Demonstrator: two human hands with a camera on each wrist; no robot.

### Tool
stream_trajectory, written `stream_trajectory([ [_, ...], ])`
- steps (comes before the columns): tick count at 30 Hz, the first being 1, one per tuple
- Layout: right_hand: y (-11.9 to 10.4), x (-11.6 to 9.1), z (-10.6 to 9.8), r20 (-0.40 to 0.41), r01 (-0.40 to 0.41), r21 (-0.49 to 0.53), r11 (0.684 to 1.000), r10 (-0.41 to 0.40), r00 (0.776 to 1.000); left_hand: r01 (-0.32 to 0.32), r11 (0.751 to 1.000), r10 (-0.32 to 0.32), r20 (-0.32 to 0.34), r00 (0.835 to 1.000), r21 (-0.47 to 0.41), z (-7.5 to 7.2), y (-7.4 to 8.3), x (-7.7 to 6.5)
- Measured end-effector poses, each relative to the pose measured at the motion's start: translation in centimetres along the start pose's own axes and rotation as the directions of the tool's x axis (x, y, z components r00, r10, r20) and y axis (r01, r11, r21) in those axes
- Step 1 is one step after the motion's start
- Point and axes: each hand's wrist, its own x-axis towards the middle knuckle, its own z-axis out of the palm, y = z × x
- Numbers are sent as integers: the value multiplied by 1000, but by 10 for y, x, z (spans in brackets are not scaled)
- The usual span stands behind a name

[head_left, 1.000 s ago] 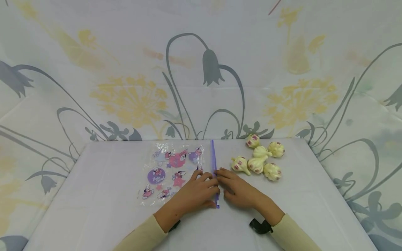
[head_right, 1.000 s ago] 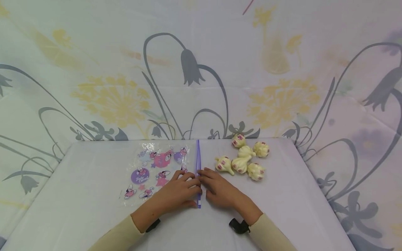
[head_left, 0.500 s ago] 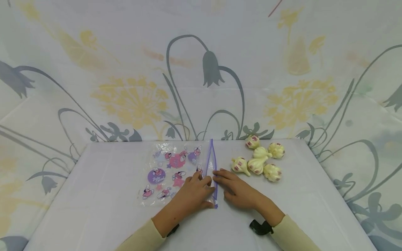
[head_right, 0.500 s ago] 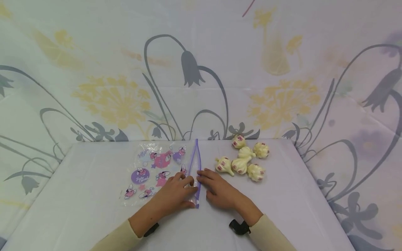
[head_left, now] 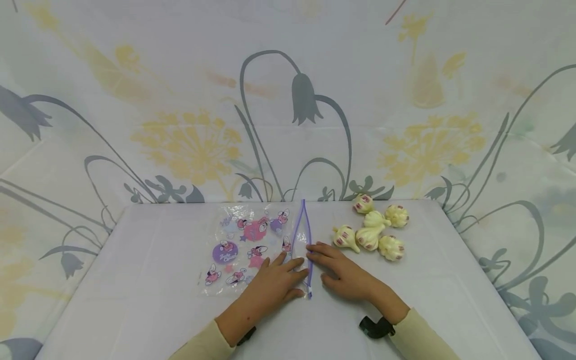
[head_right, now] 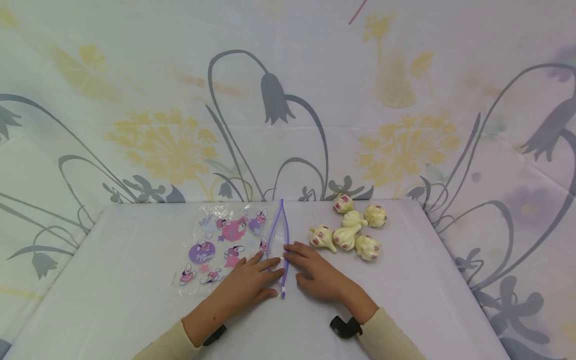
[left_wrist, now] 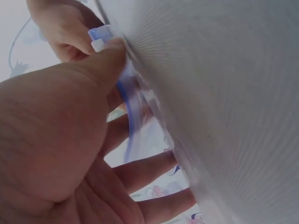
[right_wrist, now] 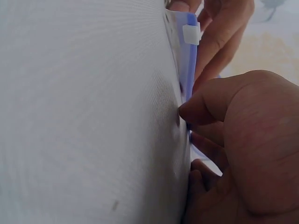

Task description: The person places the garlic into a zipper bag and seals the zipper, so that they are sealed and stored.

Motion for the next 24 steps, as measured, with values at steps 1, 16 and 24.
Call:
stream_trajectory([
  [1, 1, 0, 0, -3, 1, 3, 1000, -1, 1000, 1, 1000, -1, -2, 1000, -1, 0, 0, 0],
  [16, -1, 0, 0, -10, -16, 36, 999, 16, 1000, 5, 1000, -5, 9, 1000, 1, -1, -1, 1],
  [24, -7, -1, -4, 22, -44, 11, 999, 44, 999, 8, 1000, -8, 21, 1000, -9, -1, -1, 1],
])
